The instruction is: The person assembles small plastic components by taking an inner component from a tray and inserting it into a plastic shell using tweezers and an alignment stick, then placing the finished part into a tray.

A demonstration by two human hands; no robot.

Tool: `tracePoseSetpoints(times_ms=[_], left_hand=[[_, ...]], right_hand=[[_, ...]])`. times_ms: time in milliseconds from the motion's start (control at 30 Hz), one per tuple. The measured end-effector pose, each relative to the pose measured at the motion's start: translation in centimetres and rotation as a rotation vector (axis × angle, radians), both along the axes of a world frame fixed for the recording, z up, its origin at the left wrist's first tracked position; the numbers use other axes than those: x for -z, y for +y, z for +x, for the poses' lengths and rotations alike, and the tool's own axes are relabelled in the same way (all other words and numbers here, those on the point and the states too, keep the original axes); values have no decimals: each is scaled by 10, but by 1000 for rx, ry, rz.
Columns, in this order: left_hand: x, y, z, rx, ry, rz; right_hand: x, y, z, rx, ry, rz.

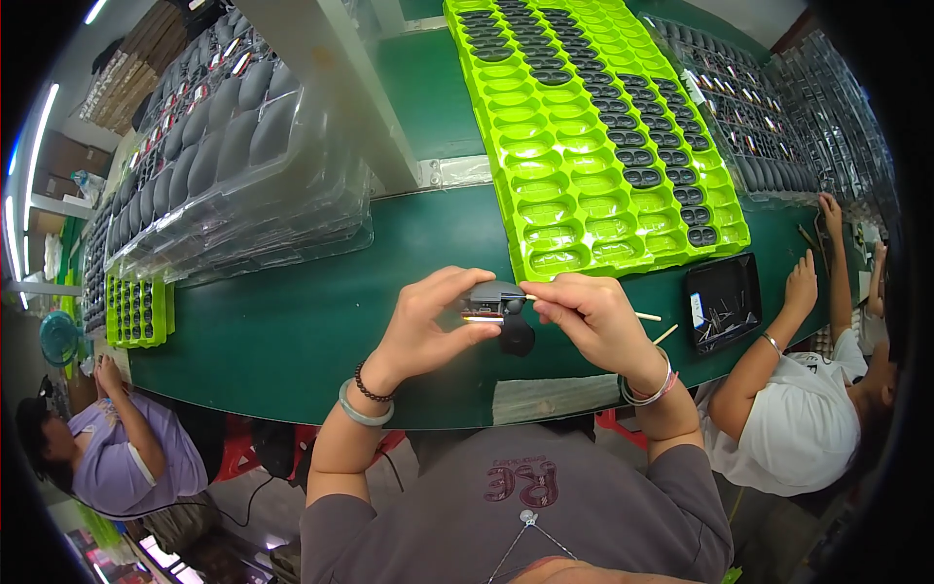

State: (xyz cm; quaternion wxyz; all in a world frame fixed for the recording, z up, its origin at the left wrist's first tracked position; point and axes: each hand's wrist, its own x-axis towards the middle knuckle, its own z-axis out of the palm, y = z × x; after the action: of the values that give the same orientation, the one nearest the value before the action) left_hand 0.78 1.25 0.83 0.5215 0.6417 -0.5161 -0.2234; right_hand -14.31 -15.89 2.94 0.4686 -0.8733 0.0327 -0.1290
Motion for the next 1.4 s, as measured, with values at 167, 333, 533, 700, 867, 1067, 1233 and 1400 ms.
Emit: tracePoseSetpoints(times_ms=[167, 333, 533, 700, 867, 1067, 1233, 1400], left_hand=[[0, 0, 0, -1, -30, -4], [1, -1, -1, -4, -64, 2], [2, 0, 0, 5, -111, 18], [8, -2, -6, 11, -279, 0], [9, -2, -6, -10, -291, 4], [2, 0, -3, -2, -171, -5], [0, -1, -3, 2, -183, -9], [-1, -1, -5, -8, -187, -11]], right_hand=[[3, -1, 0, -11, -4, -35], [6, -2, 1, -25, 13, -66], [11, 0, 1, -40, 48, -37], [18, 7, 5, -11, 38, -210], [16, 11, 4, 30, 43, -239], [-3, 12, 2, 119, -111, -198], [1, 8, 1, 89, -168, -224], [2, 10, 3, 110, -216, -255]])
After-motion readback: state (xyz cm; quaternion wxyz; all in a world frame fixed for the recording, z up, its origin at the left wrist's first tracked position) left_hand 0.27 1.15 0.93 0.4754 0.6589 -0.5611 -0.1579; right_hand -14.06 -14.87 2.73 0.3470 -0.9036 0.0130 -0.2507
